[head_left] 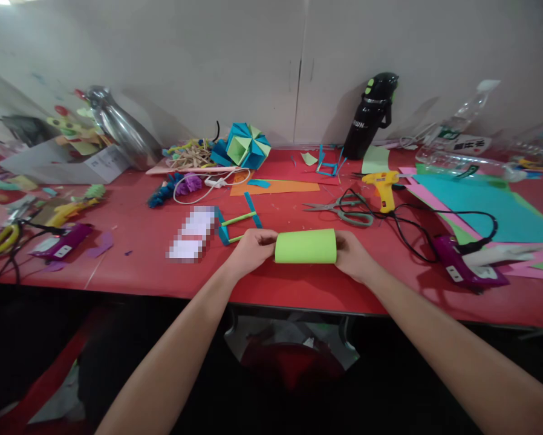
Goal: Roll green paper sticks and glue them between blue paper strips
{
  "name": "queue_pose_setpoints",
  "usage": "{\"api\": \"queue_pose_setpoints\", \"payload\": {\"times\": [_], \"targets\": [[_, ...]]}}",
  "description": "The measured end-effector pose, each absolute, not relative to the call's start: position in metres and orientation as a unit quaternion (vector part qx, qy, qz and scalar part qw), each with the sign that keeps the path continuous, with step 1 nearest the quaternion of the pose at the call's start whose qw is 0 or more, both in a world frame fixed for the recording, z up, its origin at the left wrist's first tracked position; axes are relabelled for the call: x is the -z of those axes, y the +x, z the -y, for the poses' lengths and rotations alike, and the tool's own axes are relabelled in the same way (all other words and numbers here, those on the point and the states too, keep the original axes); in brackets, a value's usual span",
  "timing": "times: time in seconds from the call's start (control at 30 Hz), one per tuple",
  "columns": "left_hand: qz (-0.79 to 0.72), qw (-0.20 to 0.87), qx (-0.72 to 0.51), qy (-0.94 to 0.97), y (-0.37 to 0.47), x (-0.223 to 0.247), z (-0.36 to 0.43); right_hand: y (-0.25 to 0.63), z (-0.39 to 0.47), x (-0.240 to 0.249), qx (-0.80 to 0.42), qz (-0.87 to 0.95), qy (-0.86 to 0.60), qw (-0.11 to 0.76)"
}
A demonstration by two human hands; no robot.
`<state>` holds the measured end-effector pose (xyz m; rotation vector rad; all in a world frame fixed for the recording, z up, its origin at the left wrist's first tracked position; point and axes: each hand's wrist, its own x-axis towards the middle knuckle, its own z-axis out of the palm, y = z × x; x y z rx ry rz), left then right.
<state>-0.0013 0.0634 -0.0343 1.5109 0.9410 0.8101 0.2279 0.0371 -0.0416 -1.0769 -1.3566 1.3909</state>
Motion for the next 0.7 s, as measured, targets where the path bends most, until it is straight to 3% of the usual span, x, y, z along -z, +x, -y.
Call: {"api": "queue_pose_setpoints", "payload": {"times": [0.37,0.53,0.7], "targets": [[-0.384,0.56,-0.404,0.614,0.0025,0.0343,-0.0595,0.2344,-0.0383,0.0408,-0.631,0.507,-0.402,0.429],[-0.395,0.548,-0.388,0.627,0.0024,0.0346,-0.061,0.2335,-0.0383,0.0399,-0.579,0.523,-0.421,0.463],[-0.406,0.546,-0.368,0.633,0.0027,0.0362,-0.0618,0.2324,-0.0371,0.0406,-0.568,0.545,-0.432,0.44]]}}
